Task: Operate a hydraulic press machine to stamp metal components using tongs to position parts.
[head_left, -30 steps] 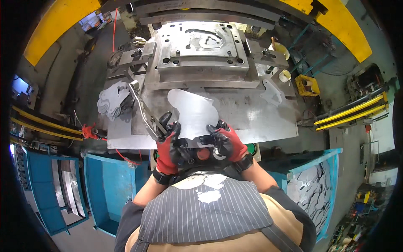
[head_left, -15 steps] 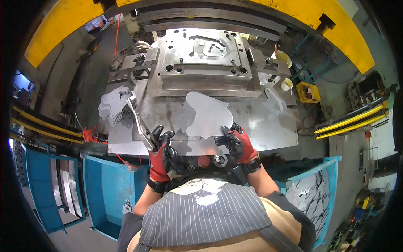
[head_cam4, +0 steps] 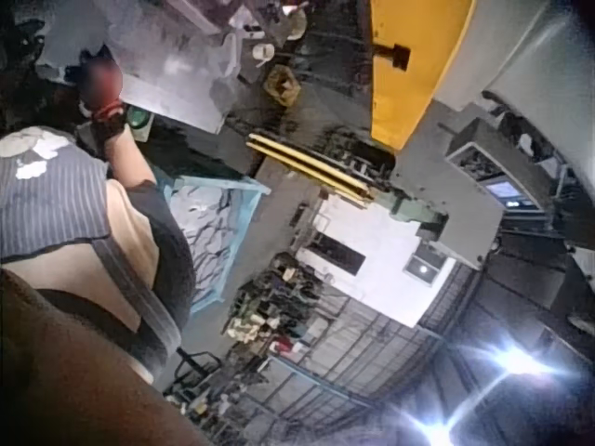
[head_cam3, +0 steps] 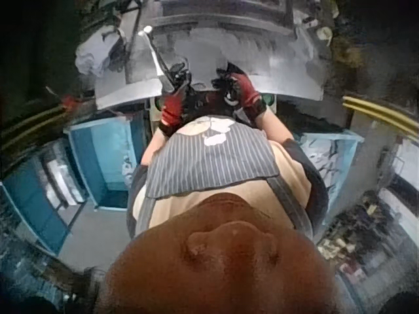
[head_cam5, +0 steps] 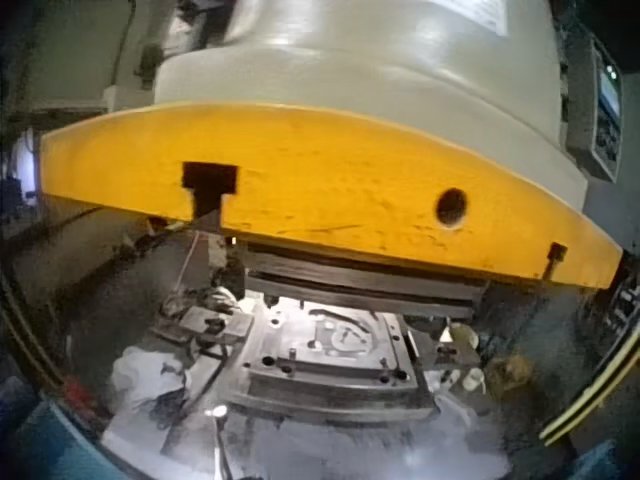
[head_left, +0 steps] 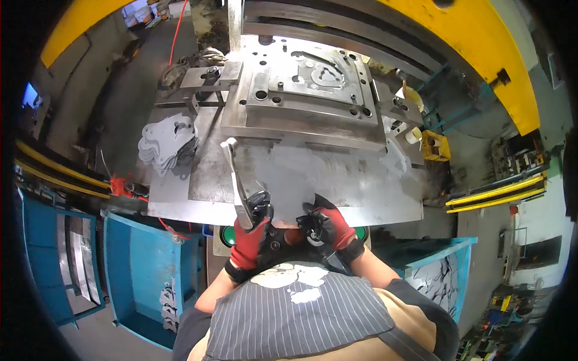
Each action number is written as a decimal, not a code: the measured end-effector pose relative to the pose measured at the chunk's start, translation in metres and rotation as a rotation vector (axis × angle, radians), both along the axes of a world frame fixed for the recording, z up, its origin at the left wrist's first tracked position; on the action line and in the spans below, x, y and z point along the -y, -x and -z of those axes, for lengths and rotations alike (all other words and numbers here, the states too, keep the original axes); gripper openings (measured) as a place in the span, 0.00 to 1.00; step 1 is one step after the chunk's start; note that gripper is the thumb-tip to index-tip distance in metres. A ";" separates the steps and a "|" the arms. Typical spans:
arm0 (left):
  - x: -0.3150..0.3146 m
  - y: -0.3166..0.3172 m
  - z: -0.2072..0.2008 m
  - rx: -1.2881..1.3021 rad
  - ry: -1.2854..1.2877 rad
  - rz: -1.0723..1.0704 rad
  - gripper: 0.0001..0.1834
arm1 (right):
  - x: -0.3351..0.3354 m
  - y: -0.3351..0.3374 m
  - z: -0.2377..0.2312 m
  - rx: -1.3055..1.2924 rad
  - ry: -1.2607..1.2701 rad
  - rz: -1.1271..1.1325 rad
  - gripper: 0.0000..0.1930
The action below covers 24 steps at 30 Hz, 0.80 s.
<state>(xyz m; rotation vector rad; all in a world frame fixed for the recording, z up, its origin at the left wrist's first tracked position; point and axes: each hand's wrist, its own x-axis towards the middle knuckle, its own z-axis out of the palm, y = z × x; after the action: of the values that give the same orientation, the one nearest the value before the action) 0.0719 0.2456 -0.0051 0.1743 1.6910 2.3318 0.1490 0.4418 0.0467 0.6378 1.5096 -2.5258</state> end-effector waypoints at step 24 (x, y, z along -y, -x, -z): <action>0.044 0.068 0.044 -0.169 0.266 0.019 0.17 | -0.120 0.066 -0.091 -0.152 -0.293 0.462 0.15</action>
<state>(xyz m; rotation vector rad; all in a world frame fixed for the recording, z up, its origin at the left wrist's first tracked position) 0.0040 0.2014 -0.0493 0.3424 2.0496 2.1031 0.0827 0.5613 0.1372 0.9502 2.0131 -2.7478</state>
